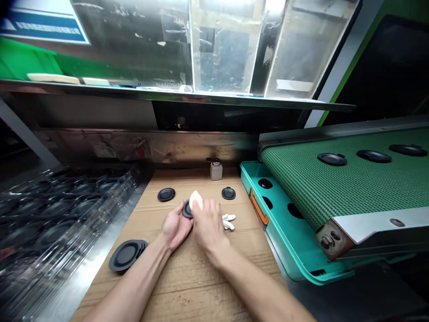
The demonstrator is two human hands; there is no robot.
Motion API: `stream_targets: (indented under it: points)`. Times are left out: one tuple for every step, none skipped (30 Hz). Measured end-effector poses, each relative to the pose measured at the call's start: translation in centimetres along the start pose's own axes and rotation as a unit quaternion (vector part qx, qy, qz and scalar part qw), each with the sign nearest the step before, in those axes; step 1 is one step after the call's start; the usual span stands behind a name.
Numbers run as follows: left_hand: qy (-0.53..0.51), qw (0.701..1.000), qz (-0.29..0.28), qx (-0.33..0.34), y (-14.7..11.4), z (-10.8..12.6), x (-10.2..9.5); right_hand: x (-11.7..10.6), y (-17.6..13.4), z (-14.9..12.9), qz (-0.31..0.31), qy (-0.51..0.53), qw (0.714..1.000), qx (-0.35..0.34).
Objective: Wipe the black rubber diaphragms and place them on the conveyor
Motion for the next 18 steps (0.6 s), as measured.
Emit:
stream_targets:
  points:
    - [0.001,1.0,0.006,0.0,0.0,0.0,0.0,-0.1,-0.1,0.1,0.004,0.0,1.0,0.015]
    - [0.002,1.0,0.006,-0.005,-0.1,0.0,0.1,-0.1,-0.1,0.1,0.005,0.004,1.0,0.003]
    - [0.002,1.0,0.007,-0.008,-0.2,0.0,0.2,-0.1,0.0,0.2,0.007,0.01,1.0,-0.011]
    - [0.003,1.0,0.004,-0.009,-0.2,0.0,0.2,-0.2,0.2,0.4,0.011,0.016,0.999,-0.025]
    - [0.004,1.0,0.003,-0.006,-0.2,0.0,0.3,-0.2,0.5,1.1,0.019,0.019,1.0,-0.014]
    - [0.007,1.0,0.003,0.001,-0.2,0.0,0.3,-0.4,0.7,1.9,0.034,0.026,0.999,0.005]
    - [0.01,1.0,0.003,0.007,-0.2,0.0,0.4,-0.6,1.0,2.8,0.055,0.043,0.997,0.024]
    - [0.011,1.0,0.006,0.014,-0.2,0.1,0.4,-0.8,1.2,3.7,0.079,0.072,0.993,0.041]
    - [0.011,1.0,0.011,0.02,-0.1,0.1,0.3,-1.0,1.3,4.6,0.103,0.113,0.987,0.052]
    - [0.008,1.0,0.016,0.025,0.0,0.1,0.3,-1.1,1.3,5.3,0.123,0.159,0.978,0.06]
    - [0.005,0.999,0.022,0.031,0.0,0.2,0.2,-1.1,1.3,5.8,0.135,0.206,0.967,0.067]
    - [0.002,0.999,0.026,0.036,0.1,0.2,0.1,-1.0,1.2,6.1,0.136,0.247,0.957,0.071]
    - [-0.002,0.999,0.029,0.041,0.1,0.3,0.0,-0.7,1.1,6.3,0.129,0.279,0.949,0.072]
    - [-0.005,0.999,0.029,0.043,0.2,0.3,0.0,-0.5,1.0,6.3,0.116,0.3,0.944,0.068]
    - [-0.008,0.999,0.025,0.043,0.2,0.3,-0.1,-0.2,0.9,6.2,0.101,0.312,0.943,0.06]
    - [-0.01,0.999,0.021,0.042,0.2,0.3,-0.1,0.0,0.8,6.0,0.09,0.318,0.942,0.055]
    - [-0.011,0.999,0.018,0.04,0.2,0.3,-0.1,0.1,0.8,6.0,0.083,0.319,0.942,0.055]
    - [-0.012,0.999,0.015,0.037,0.2,0.2,-0.1,0.2,0.7,6.0,0.082,0.316,0.943,0.063]
Point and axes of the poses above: each hand's wrist, its own y-axis towards the middle knuckle, its own x-axis out of the palm, z = x × y, the point moved 4 cm from there along y, towards the middle knuckle, and after that the axes turned 5 degrees about -x, right-handed, at the moved point
